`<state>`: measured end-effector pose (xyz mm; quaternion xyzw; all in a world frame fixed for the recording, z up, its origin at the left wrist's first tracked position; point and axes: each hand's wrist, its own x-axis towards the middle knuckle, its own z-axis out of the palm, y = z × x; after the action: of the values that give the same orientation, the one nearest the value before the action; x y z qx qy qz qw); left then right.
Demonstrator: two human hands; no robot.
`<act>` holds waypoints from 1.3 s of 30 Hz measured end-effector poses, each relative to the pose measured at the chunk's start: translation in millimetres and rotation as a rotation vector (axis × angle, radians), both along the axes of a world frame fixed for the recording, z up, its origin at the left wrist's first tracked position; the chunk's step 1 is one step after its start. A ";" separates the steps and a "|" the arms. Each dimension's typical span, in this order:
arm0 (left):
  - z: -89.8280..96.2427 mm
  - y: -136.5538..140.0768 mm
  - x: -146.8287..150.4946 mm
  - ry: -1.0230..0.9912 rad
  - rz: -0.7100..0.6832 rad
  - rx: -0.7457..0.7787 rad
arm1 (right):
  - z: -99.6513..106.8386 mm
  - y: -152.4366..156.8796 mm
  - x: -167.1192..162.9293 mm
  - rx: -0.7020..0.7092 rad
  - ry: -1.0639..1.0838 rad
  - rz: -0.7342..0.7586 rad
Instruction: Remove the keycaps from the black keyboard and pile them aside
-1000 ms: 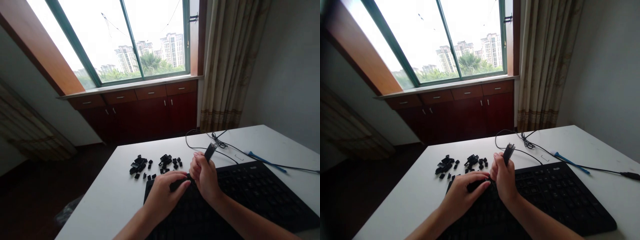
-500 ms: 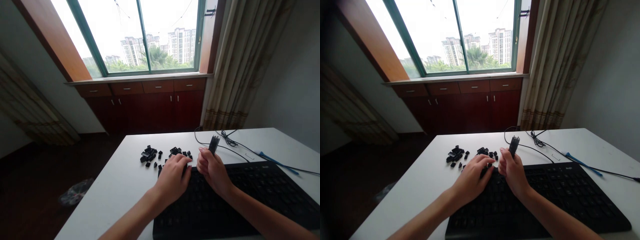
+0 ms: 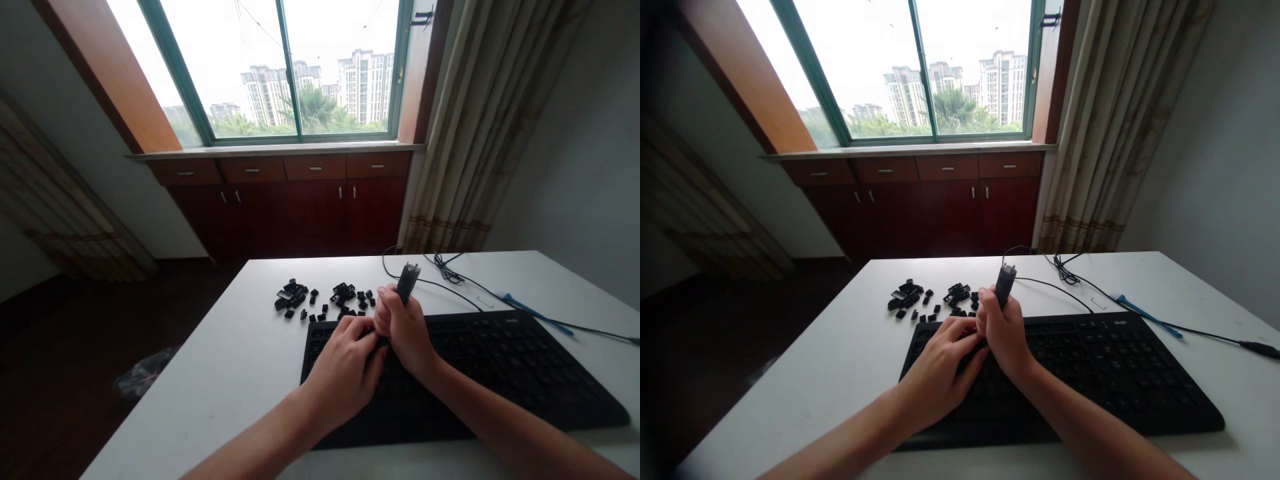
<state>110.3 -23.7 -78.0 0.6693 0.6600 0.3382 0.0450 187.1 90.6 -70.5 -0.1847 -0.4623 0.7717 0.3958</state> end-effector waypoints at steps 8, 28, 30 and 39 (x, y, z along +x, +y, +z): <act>-2.3 2.4 -6.1 -0.148 -0.011 0.048 | -1.1 -2.8 8.8 0.088 0.147 0.024; -2.3 -32.0 -90.8 0.078 0.207 0.114 | 5.8 0.3 14.8 0.051 0.095 0.049; -1.6 -41.3 -85.6 0.094 0.173 0.143 | 9.1 -5.4 10.3 0.033 0.058 0.069; 3.1 -48.9 -68.7 0.128 0.037 0.075 | 12.2 -56.0 -39.4 0.029 -0.090 0.018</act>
<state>41.6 -72.6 -74.9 0.6786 0.6605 0.3201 -0.0288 147.6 34.6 -58.3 -0.2095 -0.4924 0.7594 0.3701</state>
